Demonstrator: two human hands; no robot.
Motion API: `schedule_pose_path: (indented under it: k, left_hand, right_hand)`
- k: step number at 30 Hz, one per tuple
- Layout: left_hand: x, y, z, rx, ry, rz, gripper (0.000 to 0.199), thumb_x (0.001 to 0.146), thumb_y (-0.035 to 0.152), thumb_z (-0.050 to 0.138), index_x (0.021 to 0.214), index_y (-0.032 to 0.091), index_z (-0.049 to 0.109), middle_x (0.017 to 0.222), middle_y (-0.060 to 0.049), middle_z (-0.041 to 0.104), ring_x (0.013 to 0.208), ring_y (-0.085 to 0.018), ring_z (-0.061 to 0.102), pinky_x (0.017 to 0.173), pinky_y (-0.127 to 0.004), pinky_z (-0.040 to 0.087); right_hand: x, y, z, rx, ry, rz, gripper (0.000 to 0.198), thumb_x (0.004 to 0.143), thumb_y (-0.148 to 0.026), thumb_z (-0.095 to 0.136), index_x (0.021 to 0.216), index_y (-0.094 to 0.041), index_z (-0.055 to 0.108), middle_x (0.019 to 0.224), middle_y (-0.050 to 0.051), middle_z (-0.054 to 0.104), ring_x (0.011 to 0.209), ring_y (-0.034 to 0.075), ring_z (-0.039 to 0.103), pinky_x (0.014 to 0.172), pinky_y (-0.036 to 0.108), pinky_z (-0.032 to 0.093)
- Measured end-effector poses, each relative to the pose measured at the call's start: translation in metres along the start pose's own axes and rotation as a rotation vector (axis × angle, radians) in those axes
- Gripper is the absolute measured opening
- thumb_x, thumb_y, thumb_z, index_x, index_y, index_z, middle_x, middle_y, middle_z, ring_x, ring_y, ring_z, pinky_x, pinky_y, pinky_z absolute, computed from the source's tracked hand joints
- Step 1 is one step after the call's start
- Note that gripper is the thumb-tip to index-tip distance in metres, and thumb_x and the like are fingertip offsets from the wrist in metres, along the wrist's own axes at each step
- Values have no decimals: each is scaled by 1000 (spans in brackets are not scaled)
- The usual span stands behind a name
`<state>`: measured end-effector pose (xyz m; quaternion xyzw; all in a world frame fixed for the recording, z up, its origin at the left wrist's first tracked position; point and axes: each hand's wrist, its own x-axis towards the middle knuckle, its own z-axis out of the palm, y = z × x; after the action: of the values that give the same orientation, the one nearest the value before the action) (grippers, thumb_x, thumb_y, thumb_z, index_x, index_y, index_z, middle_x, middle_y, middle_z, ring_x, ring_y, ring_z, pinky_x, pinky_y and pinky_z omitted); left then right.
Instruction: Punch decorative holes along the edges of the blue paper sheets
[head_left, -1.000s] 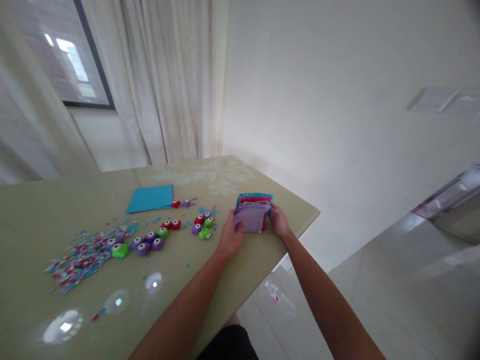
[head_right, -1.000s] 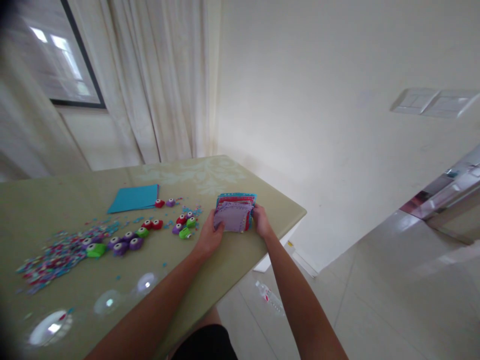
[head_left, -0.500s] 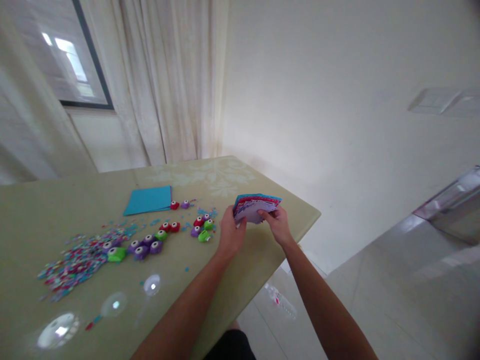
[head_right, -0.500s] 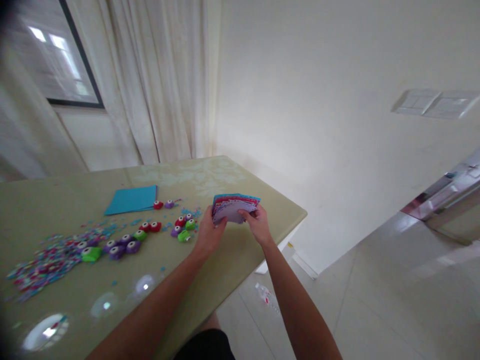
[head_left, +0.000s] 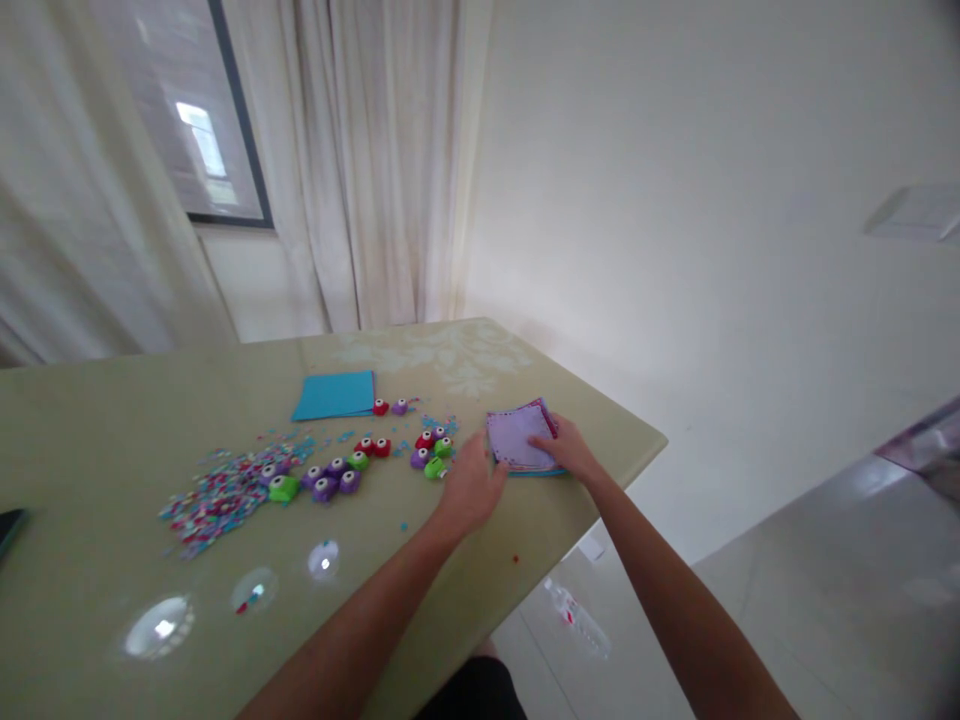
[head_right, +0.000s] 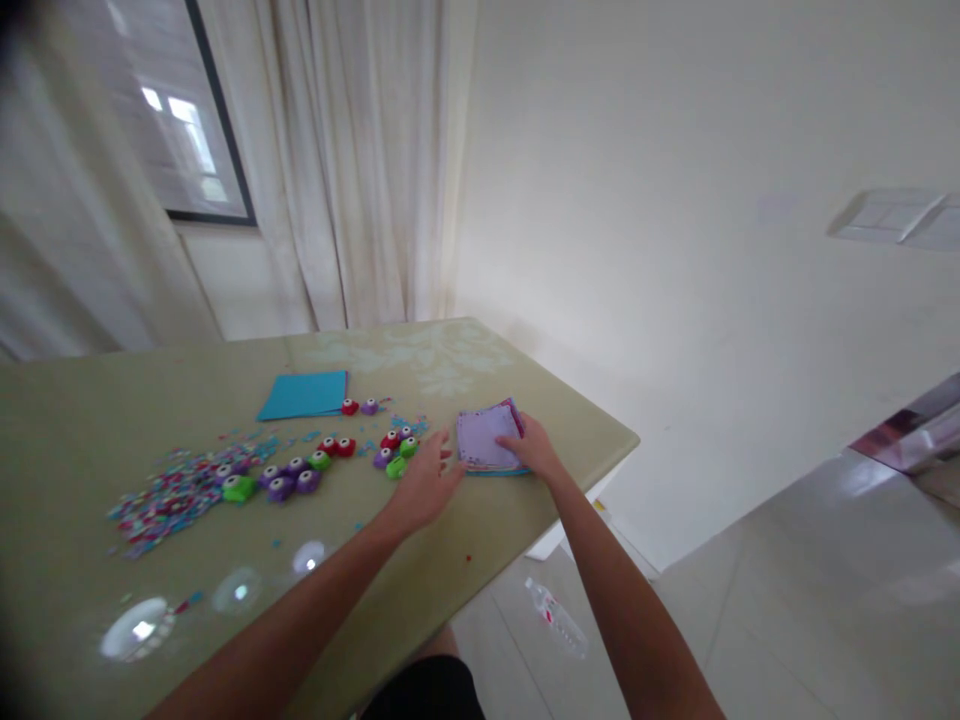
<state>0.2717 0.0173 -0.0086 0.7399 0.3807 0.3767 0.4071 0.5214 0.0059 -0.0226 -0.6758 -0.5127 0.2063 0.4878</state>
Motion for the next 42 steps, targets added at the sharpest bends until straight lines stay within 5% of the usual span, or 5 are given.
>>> schedule_pose_path:
  k: [6,13,23,32,42]
  left_hand:
    - [48,-11,-126,353,22,-32,25,102,26,58,119,19,75,118,-10,79,106,-23,76,101,-39,58]
    - [83,-90,-239,778,7,-289,42,100,38,71,137,19,64,139,-12,66,118,-28,69,98,-51,60]
    - [72,-103,-241,1045,-191,-254,31,101,38,69,124,17,71,131,-11,72,119,-29,69,103,-53,57]
    - [55,-63,-252,1115,30,-246,32,102,29,49,103,13,77,105,-22,79,100,-40,77,80,-46,59]
    - [-44,-7,-198,1064,-173,355,41,99,6,47,128,21,73,144,-14,70,133,-26,66,114,-38,49]
  right_hand:
    - [-22,1,12,-506,296,-232,65,79,-37,77,139,-15,63,146,23,63,134,42,56,115,62,40]
    - [-63,-4,33,-713,245,-646,33,101,-37,62,130,-21,66,131,15,71,120,33,64,105,51,49]
    - [-60,-7,31,-664,227,-630,24,104,-39,60,118,-22,69,118,12,73,109,30,66,98,47,51]
    - [-65,-28,34,-541,275,-546,28,99,-45,60,106,-23,76,113,15,76,108,34,67,100,53,50]
    - [-57,-159,185,575,-428,107,56,87,-74,66,101,-21,77,94,10,80,81,26,74,71,38,58]
